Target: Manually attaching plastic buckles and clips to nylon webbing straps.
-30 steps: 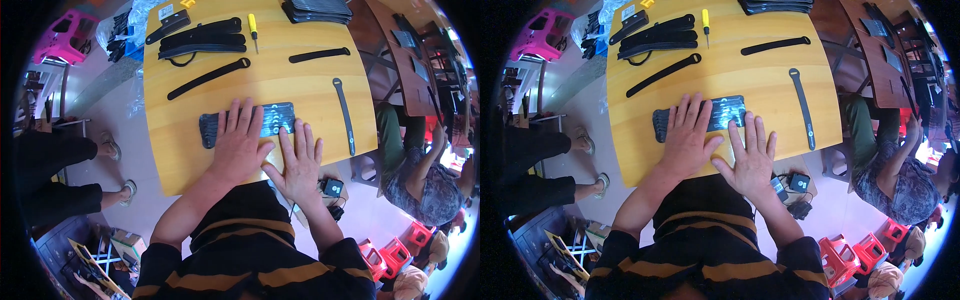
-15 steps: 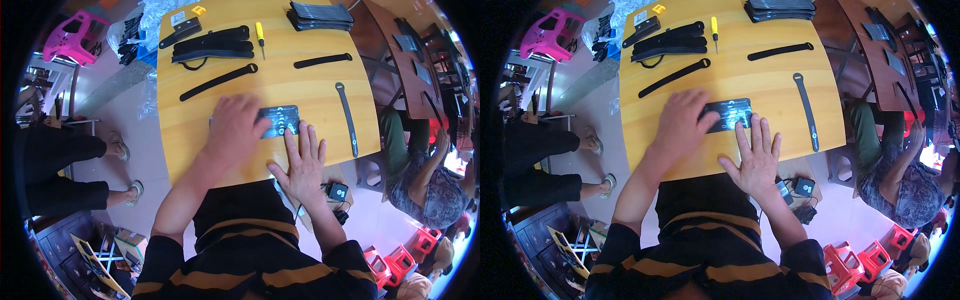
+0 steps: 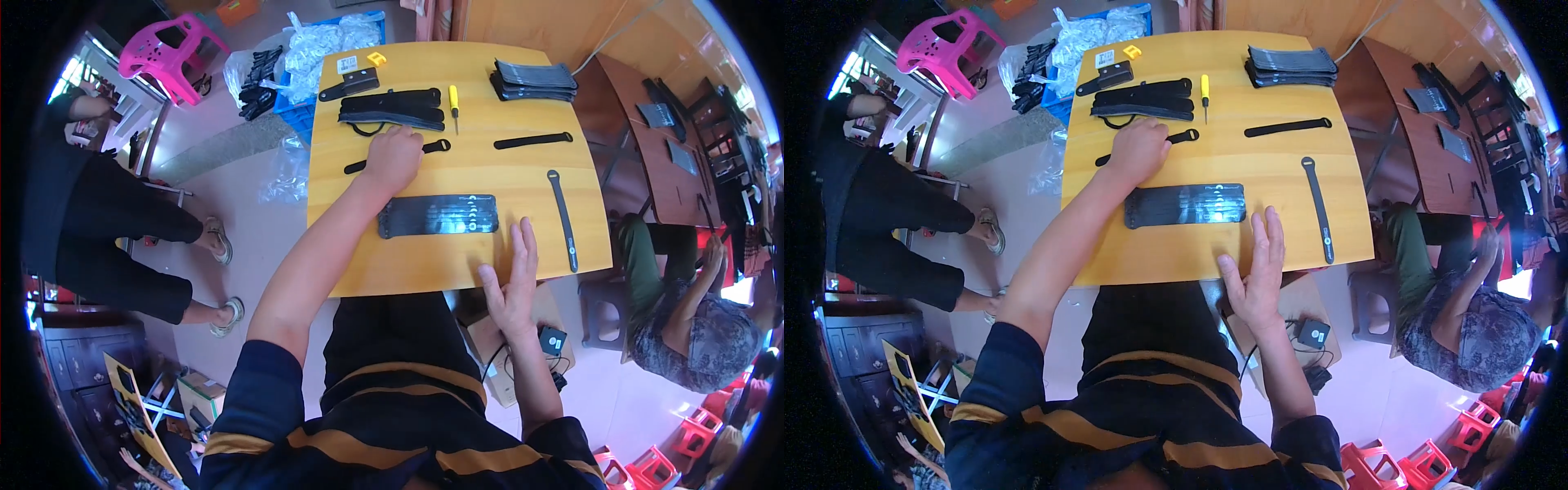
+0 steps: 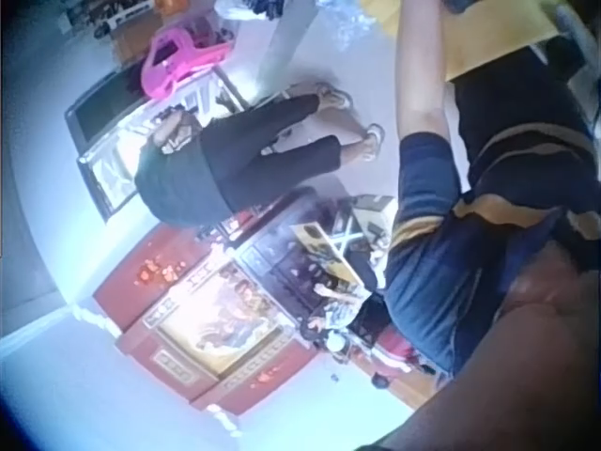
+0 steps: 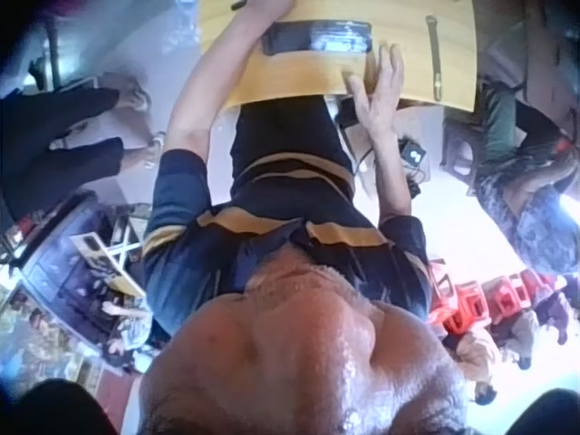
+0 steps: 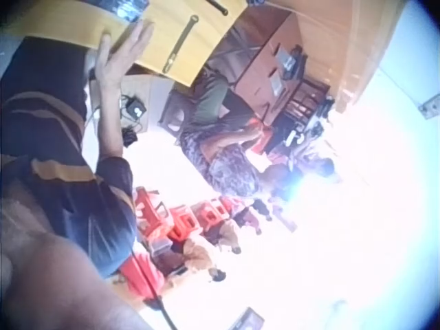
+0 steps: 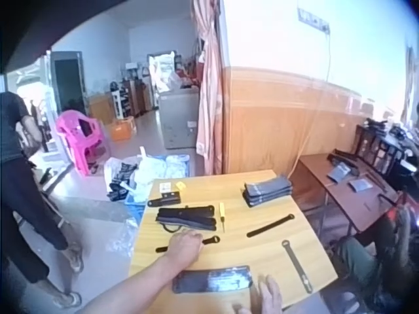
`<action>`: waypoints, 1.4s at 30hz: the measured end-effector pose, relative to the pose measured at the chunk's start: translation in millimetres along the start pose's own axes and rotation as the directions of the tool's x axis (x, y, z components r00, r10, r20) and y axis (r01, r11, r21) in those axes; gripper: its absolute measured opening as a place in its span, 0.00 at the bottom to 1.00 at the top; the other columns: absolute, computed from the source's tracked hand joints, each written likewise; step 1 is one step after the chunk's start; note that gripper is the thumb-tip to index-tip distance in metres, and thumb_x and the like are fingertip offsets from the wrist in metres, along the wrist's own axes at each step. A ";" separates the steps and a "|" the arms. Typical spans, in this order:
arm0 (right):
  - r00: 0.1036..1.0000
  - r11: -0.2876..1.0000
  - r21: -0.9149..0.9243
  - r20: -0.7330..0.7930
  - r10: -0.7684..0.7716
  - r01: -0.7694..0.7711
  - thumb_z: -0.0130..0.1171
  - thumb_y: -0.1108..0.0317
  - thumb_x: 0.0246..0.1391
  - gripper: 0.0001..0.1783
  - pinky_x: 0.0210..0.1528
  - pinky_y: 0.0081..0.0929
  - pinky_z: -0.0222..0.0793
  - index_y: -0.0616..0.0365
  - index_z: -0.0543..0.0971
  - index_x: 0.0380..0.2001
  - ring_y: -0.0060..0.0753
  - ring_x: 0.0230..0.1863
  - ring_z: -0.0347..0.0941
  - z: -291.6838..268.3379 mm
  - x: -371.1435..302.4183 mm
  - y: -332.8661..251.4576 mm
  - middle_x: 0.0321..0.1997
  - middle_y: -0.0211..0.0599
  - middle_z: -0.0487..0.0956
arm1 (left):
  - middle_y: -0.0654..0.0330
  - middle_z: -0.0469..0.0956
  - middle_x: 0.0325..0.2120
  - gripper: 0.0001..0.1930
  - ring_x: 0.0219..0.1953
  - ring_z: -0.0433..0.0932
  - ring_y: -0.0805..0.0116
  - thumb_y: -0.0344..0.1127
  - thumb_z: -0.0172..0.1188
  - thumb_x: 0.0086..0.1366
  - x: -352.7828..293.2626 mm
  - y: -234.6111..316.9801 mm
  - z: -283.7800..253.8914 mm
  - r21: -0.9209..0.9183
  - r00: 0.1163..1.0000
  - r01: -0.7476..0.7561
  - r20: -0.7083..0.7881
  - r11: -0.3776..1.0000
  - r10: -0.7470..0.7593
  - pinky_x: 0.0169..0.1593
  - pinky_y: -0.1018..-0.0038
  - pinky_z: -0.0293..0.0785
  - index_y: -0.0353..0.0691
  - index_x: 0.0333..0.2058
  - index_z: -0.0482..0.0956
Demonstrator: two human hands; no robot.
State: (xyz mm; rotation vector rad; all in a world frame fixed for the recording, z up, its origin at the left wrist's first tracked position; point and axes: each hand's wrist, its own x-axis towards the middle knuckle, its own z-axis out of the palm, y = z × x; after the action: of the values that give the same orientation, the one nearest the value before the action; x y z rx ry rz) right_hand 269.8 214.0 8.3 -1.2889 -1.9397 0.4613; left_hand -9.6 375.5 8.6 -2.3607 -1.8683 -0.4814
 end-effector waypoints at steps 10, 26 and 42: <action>0.993 0.991 0.061 -0.028 -0.119 0.120 0.65 0.69 0.58 0.33 0.73 0.50 0.58 0.62 0.70 0.66 0.61 0.70 0.65 -11.6 -16.8 -30.6 0.68 0.55 0.72 | 0.46 0.81 0.48 0.18 0.55 0.78 0.47 0.35 0.61 0.61 13.8 13.7 -6.8 0.016 0.951 0.161 0.265 0.987 -0.159 0.56 0.54 0.78 0.35 0.50 0.79; 0.996 0.984 0.179 0.087 -0.034 0.018 0.66 0.72 0.57 0.22 0.66 0.49 0.68 0.60 0.79 0.55 0.56 0.55 0.79 -7.8 -33.6 -32.8 0.52 0.52 0.83 | 0.52 0.81 0.44 0.09 0.52 0.79 0.50 0.37 0.67 0.60 13.1 27.9 4.5 -0.055 0.988 0.045 0.148 0.997 -0.036 0.52 0.55 0.79 0.40 0.36 0.85; 0.987 0.963 0.268 0.157 -0.026 -0.017 0.60 0.79 0.62 0.17 0.58 0.32 0.74 0.65 0.79 0.54 0.37 0.53 0.82 6.9 -31.9 -20.1 0.49 0.46 0.85 | 0.47 0.85 0.36 0.09 0.42 0.84 0.46 0.35 0.62 0.56 23.0 24.1 36.3 -0.095 0.991 0.101 0.095 0.990 -0.092 0.42 0.52 0.81 0.37 0.30 0.87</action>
State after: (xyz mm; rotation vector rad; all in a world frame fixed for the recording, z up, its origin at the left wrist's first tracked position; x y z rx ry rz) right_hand 258.8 177.4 4.5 -1.1001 -1.9293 0.8170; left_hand 25.0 400.7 -15.8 -2.4007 -2.0526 -0.4952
